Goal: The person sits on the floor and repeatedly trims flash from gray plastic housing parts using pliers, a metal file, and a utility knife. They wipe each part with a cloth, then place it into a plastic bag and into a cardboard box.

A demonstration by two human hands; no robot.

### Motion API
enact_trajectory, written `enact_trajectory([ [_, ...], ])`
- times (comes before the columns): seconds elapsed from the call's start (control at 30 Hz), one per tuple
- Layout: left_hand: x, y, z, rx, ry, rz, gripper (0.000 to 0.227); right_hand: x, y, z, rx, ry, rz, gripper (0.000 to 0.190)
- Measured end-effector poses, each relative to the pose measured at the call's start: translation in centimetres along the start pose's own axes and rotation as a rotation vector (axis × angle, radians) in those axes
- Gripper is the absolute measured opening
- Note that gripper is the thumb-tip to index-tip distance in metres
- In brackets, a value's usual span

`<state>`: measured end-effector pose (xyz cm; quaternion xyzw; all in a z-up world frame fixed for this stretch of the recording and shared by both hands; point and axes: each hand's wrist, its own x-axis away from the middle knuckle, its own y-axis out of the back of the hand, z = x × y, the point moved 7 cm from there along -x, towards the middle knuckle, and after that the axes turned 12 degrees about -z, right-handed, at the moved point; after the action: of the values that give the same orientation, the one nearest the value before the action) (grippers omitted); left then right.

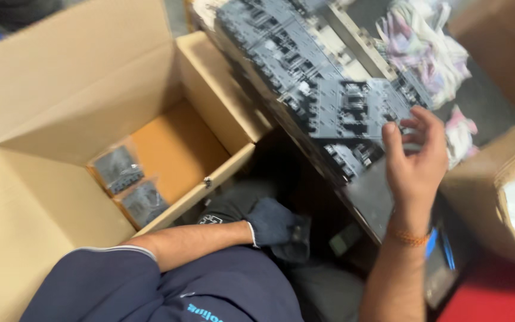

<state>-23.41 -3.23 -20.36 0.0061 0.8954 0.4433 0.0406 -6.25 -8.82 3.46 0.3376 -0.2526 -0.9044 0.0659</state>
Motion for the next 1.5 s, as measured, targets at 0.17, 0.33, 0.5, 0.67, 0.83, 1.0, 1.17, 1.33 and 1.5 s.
enact_trajectory([
  [0.17, 1.1, 1.1, 0.2, 0.028, -0.018, -0.096, 0.023, -5.5, -6.8, -3.3, -0.003, -0.38, 0.439, 0.06],
  [0.33, 1.1, -0.6, 1.4, 0.188, 0.017, -0.203, 0.025, -4.6, -5.6, -2.4, -0.195, -0.364, 0.386, 0.053],
  [0.5, 0.4, -2.1, 1.8, 0.198, -0.071, -0.412, 0.016, 3.5, 2.0, 1.8, -0.327, -0.411, 0.188, 0.044],
  [0.67, -0.1, 1.5, 2.4, 0.469, 0.022, -0.566, 0.015, 14.0, 7.2, 0.9, -0.265, -0.617, 0.024, 0.042],
  [0.83, -2.7, 2.2, 0.7, 0.242, 0.283, -0.156, 0.031, 21.5, 9.1, -3.2, -0.348, -0.77, -0.187, 0.03],
  [1.0, -4.2, 5.9, -1.8, 0.317, 0.244, -0.196, 0.037, 24.3, 8.8, -3.2, -0.188, -0.685, -0.145, 0.029],
  [1.17, -4.7, 7.1, -3.3, 0.2, 0.196, -0.206, 0.032, 24.1, 8.5, -1.2, 0.31, -0.461, 0.138, 0.037],
  [1.33, -4.7, 6.0, -6.9, -0.207, -0.014, -0.006, 0.025, 24.4, 8.5, -2.0, 0.366, -0.587, 0.088, 0.038],
  [1.5, -4.1, 6.2, -8.7, -0.049, -0.047, -0.123, 0.023, 26.7, 7.8, -4.8, -0.144, -0.859, -0.207, 0.032],
])
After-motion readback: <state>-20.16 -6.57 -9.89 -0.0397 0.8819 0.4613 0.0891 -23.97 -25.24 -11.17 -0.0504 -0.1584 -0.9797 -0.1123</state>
